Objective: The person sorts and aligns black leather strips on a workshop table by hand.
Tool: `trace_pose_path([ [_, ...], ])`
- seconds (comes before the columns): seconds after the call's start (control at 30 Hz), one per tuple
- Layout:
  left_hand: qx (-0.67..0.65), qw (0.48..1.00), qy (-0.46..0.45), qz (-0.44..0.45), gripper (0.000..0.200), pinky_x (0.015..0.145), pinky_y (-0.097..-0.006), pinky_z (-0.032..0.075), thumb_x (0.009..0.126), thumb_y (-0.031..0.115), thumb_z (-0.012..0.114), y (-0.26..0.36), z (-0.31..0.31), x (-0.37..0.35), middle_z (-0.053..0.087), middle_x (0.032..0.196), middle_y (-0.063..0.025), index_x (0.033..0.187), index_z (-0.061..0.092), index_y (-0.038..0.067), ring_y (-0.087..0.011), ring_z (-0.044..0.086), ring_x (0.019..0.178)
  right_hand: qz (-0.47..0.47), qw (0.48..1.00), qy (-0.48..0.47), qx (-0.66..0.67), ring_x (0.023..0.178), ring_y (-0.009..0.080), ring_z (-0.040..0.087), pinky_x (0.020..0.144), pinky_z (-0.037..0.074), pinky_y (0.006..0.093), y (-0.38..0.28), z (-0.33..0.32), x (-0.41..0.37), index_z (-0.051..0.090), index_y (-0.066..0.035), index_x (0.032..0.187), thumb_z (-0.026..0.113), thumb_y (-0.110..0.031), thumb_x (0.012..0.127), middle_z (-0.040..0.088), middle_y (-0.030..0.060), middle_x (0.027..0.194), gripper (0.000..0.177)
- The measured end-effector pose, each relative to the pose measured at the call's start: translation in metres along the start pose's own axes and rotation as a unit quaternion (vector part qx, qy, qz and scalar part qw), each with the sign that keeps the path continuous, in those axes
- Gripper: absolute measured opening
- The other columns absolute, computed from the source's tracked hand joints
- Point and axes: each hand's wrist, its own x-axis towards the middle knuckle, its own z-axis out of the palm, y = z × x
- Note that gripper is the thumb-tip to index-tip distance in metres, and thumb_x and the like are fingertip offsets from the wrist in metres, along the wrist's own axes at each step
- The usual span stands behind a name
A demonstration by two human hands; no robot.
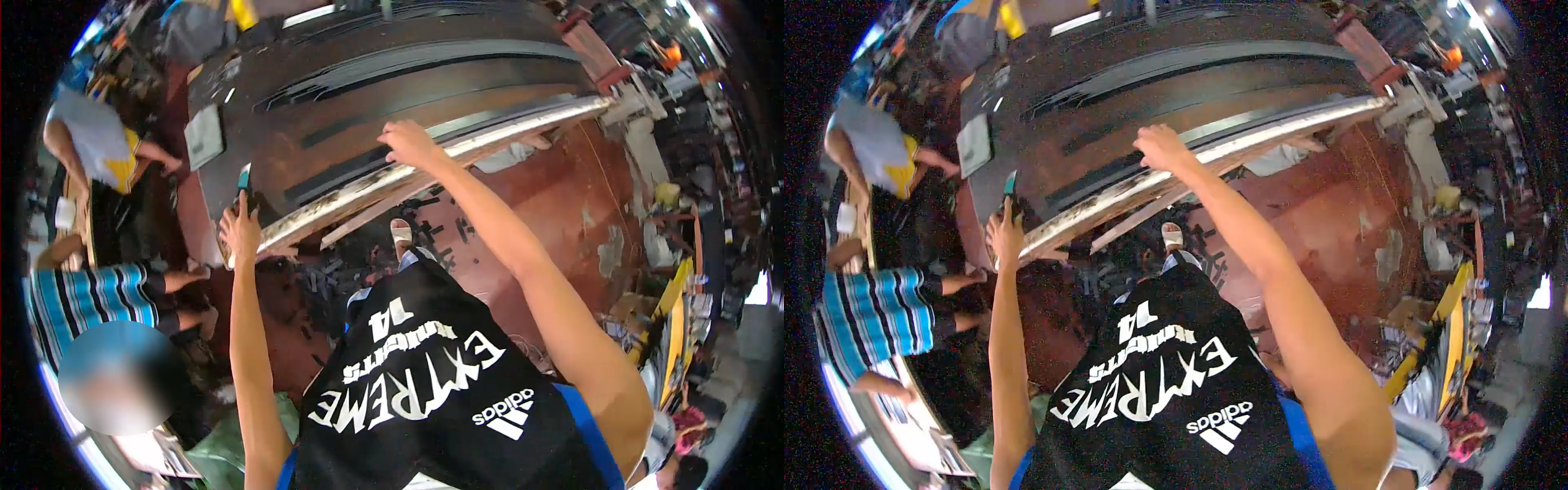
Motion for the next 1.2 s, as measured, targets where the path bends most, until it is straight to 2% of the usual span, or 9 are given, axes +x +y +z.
trace_pose_path([
  [0.2, -0.074, 0.987, 0.126, 0.071, 0.049, 0.099, -0.0545, 0.038, 0.09, 0.032, 0.066, 0.048, -0.035, 0.02, 0.052, 0.134, -0.0169, 0.137, 0.057, 0.021, -0.0384, 0.048, 0.124, -0.069, 0.997, 0.029, -0.005, 0.106, 0.0302, 0.062, 0.091, 0.047, 0.0444, 0.016, 0.015, -0.001, 0.072, -0.011, 0.099, 0.077, -0.023, 0.075, 0.065, 0.0093, 0.107, 0.028],
  [0.27, -0.215, 0.95, 0.03, 0.223, 0.05, 0.099, -0.0499, 0.04, 0.084, 0.027, 0.071, 0.093, -0.05, 0.023, 0.056, 0.131, -0.0146, 0.131, 0.06, 0.015, -0.0348, 0.052, 0.121, -0.079, 0.997, 0.021, -0.005, 0.106, 0.0301, 0.062, 0.091, 0.047, 0.0438, 0.018, 0.014, 0.001, 0.071, -0.009, 0.098, 0.075, -0.022, 0.075, 0.065, 0.0098, 0.108, 0.027],
  [0.37, -0.172, 0.933, -0.021, 0.315, 0.059, 0.099, -0.0477, 0.04, 0.078, 0.021, 0.077, 0.171, -0.07, 0.011, 0.057, 0.131, -0.0125, 0.133, 0.059, 0.013, -0.0321, 0.052, 0.121, -0.114, 0.993, 0.019, 0.027, 0.107, 0.0288, 0.059, 0.096, 0.044, 0.0429, 0.022, 0.0, 0.005, 0.065, -0.006, 0.105, 0.074, -0.025, 0.074, 0.063, 0.0082, 0.113, 0.038],
  [0.53, -0.17, 0.947, -0.116, 0.245, 0.051, 0.094, -0.0426, 0.042, 0.08, 0.016, 0.073, 0.221, -0.087, 0.021, 0.064, 0.104, -0.0141, 0.13, 0.062, 0.01, -0.0326, 0.059, 0.104, -0.085, 0.963, -0.047, 0.251, 0.089, 0.0398, 0.064, 0.08, 0.05, 0.0485, 0.052, -0.054, 0.006, 0.06, -0.006, 0.104, 0.073, -0.031, 0.077, 0.068, 0.0175, 0.093, 0.039],
  [0.7, -0.168, 0.963, -0.177, 0.114, 0.044, 0.092, -0.0418, 0.044, 0.078, 0.008, 0.073, 0.189, -0.113, 0.031, 0.064, 0.106, -0.0177, 0.121, 0.066, 0.001, -0.0356, 0.059, 0.101, -0.08, 0.952, -0.108, 0.275, 0.093, 0.037, 0.065, 0.078, 0.05, 0.0476, 0.201, -0.083, -0.008, 0.06, -0.01, 0.105, 0.075, -0.029, 0.075, 0.067, 0.0142, 0.094, 0.039],
  [0.8, -0.102, 0.971, -0.189, 0.109, 0.048, 0.098, -0.0418, 0.043, 0.077, 0.009, 0.074, 0.11, -0.091, 0.036, 0.063, 0.116, -0.0204, 0.123, 0.065, 0.001, -0.0372, 0.058, 0.108, -0.03, 0.953, -0.145, 0.265, 0.096, 0.037, 0.064, 0.083, 0.05, 0.0456, 0.319, -0.1, -0.028, 0.063, -0.007, 0.11, 0.077, -0.027, 0.075, 0.067, 0.0181, 0.101, 0.043],
  [0.93, -0.049, 0.971, -0.232, 0.033, 0.047, 0.1, -0.0427, 0.042, 0.076, 0.007, 0.074, 0.095, -0.085, 0.039, 0.062, 0.12, -0.0219, 0.121, 0.065, 0.001, -0.0389, 0.057, 0.113, 0.097, 0.972, -0.188, 0.1, 0.104, 0.0376, 0.06, 0.088, 0.049, 0.0451, 0.449, -0.12, -0.063, 0.066, -0.007, 0.107, 0.076, -0.025, 0.074, 0.066, 0.018, 0.108, 0.039],
  [1.07, -0.085, 0.972, -0.217, 0.006, 0.045, 0.097, -0.0419, 0.044, 0.078, 0.008, 0.073, 0.105, -0.064, 0.048, 0.065, 0.115, -0.0205, 0.121, 0.065, 0.001, -0.0384, 0.059, 0.11, 0.114, 0.988, -0.098, 0.025, 0.101, 0.0351, 0.061, 0.087, 0.049, 0.0431, 0.561, -0.114, -0.104, 0.066, -0.006, 0.104, 0.078, -0.015, 0.068, 0.062, 0.0152, 0.1, 0.038],
  [1.2, -0.109, 0.973, -0.202, 0.019, 0.04, 0.095, -0.0432, 0.045, 0.079, 0.014, 0.073, 0.19, -0.056, 0.068, 0.066, 0.116, -0.0197, 0.116, 0.066, 0.001, -0.0382, 0.061, 0.108, 0.126, 0.991, -0.04, -0.031, 0.103, 0.0356, 0.06, 0.088, 0.049, 0.0423, 0.633, -0.09, -0.134, 0.066, -0.007, 0.108, 0.079, -0.008, 0.067, 0.061, 0.0147, 0.104, 0.043],
])
